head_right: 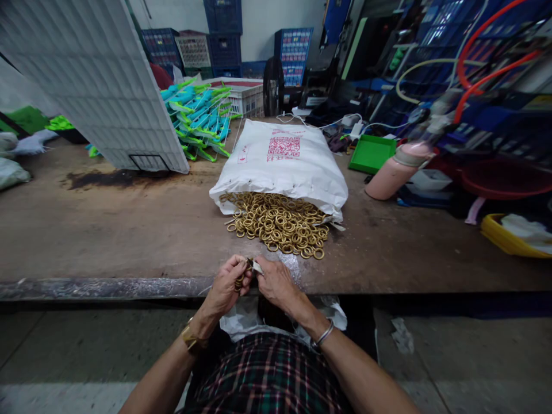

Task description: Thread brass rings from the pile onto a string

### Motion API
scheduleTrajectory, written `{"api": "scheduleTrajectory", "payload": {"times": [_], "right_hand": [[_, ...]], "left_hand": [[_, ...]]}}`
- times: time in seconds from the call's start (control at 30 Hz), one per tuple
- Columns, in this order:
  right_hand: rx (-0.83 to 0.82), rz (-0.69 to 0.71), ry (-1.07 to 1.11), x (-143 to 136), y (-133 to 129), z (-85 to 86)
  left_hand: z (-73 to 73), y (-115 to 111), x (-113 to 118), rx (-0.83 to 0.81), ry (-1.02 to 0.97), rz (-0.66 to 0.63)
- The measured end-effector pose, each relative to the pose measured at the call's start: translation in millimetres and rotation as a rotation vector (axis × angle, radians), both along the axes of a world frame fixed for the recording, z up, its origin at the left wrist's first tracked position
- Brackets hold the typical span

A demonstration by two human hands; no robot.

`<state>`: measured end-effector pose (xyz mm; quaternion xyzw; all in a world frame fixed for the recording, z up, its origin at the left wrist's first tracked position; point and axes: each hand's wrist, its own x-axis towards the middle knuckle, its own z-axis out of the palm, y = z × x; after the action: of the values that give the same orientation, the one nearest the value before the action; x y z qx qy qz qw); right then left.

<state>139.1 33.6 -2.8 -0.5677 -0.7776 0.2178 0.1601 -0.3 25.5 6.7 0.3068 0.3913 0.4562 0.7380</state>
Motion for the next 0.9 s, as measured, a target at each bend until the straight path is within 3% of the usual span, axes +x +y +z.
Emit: {"api": "scheduleTrajectory", "payload": {"times": [0.33, 0.57, 0.7, 0.9], "right_hand": [[-0.008, 0.032, -0.122, 0.3, -1.7, 4.7], [-0.119, 0.046, -0.263, -4.8, 1.5, 16.5], [-0.146, 0.027, -0.306, -5.0, 11.0, 19.8], [-0.053, -0.035, -0.355, -9.0, 24.3, 18.4]], "left_hand": [[-6.7, -2.2, 1.1, 0.08, 0.129, 0.005], [-11.9, -5.2, -1.7, 0.096, 0.128, 0.002], [-2.8, -10.8, -4.5, 0.061, 0.061, -0.012], [19.1, -15.9, -10.1, -0.008, -0.168, -0.04]]}}
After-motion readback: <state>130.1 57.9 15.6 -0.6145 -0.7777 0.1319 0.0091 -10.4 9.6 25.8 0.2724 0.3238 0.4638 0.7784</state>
